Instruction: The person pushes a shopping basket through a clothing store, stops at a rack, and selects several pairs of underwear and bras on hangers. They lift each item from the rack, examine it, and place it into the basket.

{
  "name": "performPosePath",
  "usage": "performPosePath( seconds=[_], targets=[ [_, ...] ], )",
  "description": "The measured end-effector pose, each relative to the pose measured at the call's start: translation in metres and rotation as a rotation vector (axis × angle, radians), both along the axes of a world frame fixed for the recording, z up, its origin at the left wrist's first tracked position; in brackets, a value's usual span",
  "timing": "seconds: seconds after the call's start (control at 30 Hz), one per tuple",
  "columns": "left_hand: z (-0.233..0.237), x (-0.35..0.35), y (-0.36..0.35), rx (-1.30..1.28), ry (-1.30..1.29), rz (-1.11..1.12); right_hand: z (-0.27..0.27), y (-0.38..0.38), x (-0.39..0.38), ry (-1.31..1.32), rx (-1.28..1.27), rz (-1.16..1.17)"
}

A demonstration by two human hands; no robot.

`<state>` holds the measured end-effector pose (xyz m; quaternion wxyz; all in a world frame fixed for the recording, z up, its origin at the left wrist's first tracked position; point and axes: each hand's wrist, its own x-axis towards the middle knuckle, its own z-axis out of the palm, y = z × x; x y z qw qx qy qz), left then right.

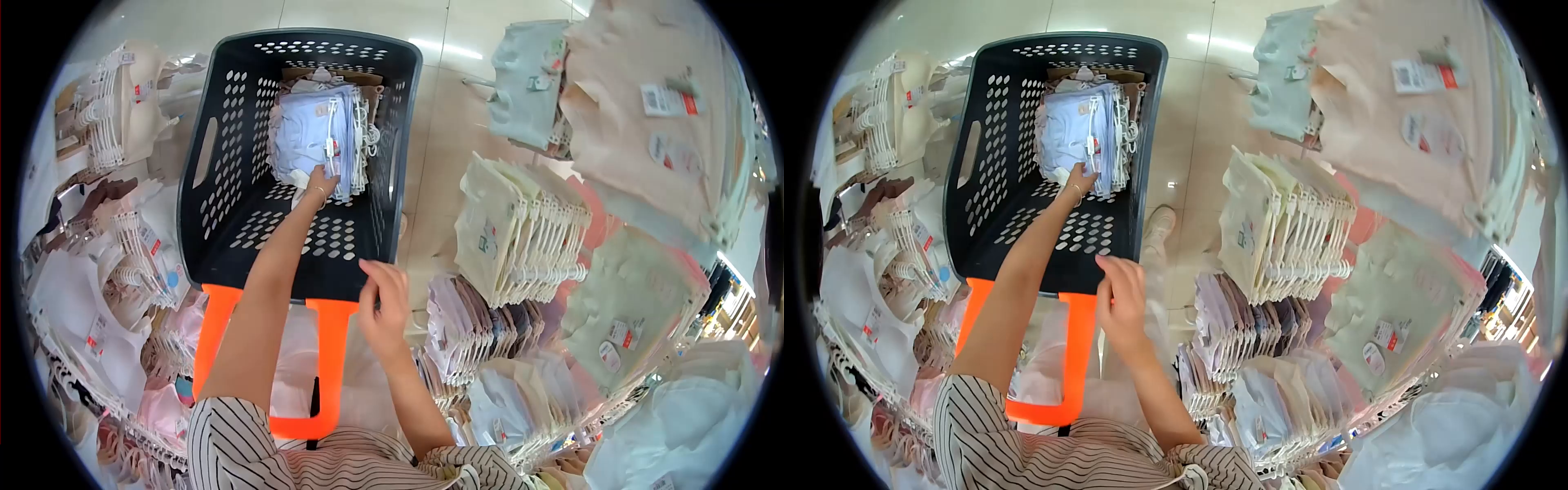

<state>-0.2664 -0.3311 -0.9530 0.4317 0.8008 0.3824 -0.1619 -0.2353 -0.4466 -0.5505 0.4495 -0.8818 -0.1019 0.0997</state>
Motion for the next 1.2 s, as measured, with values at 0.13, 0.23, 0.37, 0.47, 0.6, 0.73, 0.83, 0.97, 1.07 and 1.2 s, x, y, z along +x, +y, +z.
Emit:
performPosePath(
  seconds=[0.13,0.23,0.37,0.47,0.6,0.73,0.83,0.97,1.07,1.2],
  targets=[
    [0.017,0.020,-0.007,-0.620,0.230,0.445,-0.051,0.028,0.008,0.311,0.028,-0.065],
    [0.013,0.024,-0.010,-0.604,0.154,0.413,-0.105,0.033,0.013,0.442,-0.015,-0.057],
    [0.041,0.039,-0.004,-0.598,-0.041,0.331,-0.163,0.037,0.023,0.366,-0.344,0.044],
    [0.108,0.051,0.008,-0.783,-0.205,0.243,-0.179,0.043,0.025,0.521,-0.419,0.066],
    [0.212,0.057,0.031,-1.010,-0.303,0.268,-0.160,0.050,0.016,0.530,-0.189,-0.049],
    [0.302,0.073,0.058,-0.448,-0.480,-0.209,-0.082,0.053,0.025,0.485,0.154,-0.093],
    [0.344,0.087,0.073,-0.207,-0.801,-0.458,-0.033,0.029,0.019,0.468,0.089,-0.097],
    [0.367,0.123,0.069,0.073,-1.021,-0.267,0.048,-0.022,0.023,0.415,-0.030,0.064],
    [0.374,0.146,0.050,-0.351,-0.969,-0.259,0.089,-0.074,0.013,0.470,0.059,0.137],
    [0.405,0.148,0.010,-0.824,-0.787,-0.497,0.140,-0.144,-0.010,0.323,0.248,0.047]
  ],
)
